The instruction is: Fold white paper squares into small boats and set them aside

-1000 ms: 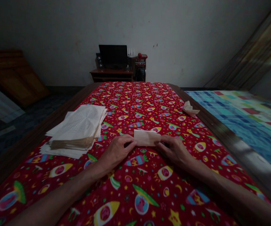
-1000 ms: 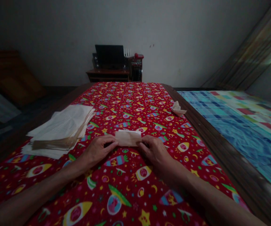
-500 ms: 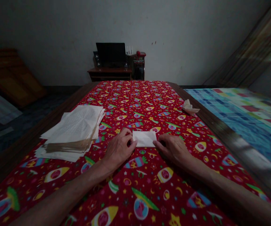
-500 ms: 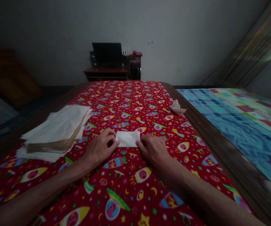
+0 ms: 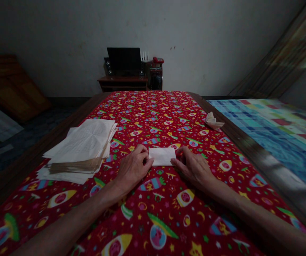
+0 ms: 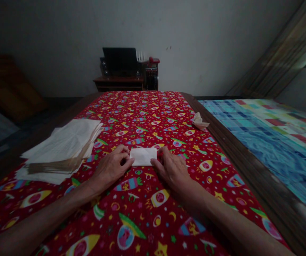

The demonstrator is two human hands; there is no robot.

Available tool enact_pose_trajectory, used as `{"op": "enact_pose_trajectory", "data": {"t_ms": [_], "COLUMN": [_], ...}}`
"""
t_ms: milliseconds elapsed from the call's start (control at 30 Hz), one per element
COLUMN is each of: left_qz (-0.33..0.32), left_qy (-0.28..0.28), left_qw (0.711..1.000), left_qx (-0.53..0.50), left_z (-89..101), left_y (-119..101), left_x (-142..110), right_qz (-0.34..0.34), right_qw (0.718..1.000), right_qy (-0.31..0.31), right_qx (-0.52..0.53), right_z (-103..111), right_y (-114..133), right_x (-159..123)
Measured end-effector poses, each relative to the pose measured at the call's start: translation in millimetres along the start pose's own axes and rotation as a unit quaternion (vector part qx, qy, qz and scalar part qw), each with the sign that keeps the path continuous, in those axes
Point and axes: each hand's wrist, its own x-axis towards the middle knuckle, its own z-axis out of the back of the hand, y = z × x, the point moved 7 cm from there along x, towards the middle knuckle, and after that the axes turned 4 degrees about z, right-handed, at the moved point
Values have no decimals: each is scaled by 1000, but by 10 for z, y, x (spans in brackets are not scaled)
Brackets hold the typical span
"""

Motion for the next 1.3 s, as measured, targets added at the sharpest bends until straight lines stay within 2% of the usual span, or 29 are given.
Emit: {"op": "enact_pose_trajectory", "data": {"t_ms": [167, 367, 500, 567, 633, 733, 800, 1033, 1167, 1233, 1300], "left_qz": [5, -11, -22, -64, -143, -249, -276, -231, -228, -227, -227], "left_qy": [5, -11, -37, -61, -66, -32, -4, 91, 106, 105, 107], "left_qw": [1000, 997, 996, 994, 986, 966, 959, 967, 966, 966, 966], "left_qx": [17, 72, 73, 64, 61, 64, 63, 57, 65, 61, 59], "left_z": [6, -15, -11, 22, 33, -19, -69, -200, -198, -186, -179], "left_y": [7, -6, -17, -81, -198, -364, -430, -490, -491, -491, -500], "left_x": [20, 26, 0, -18, -53, -142, -207, -351, -368, -368, -372], "right_qz": [71, 105, 104, 104, 106, 110, 115, 125, 125, 173, 271], "right_qw": [995, 988, 989, 989, 989, 987, 986, 987, 984, 973, 954], "right_qy": [-38, -57, -59, -58, -61, -71, -81, -67, -69, -82, -79], "right_qx": [-63, -94, -90, -85, -82, -88, -91, -80, -109, -126, -98], "right_z": [1, -8, 9, 16, 20, 9, -1, -13, 85, 133, 131], "right_y": [88, 125, 137, 147, 153, 140, 124, 129, 252, 389, 562], "right_x": [-63, -85, -73, -71, -76, -90, -98, -81, -72, -111, -206]}}
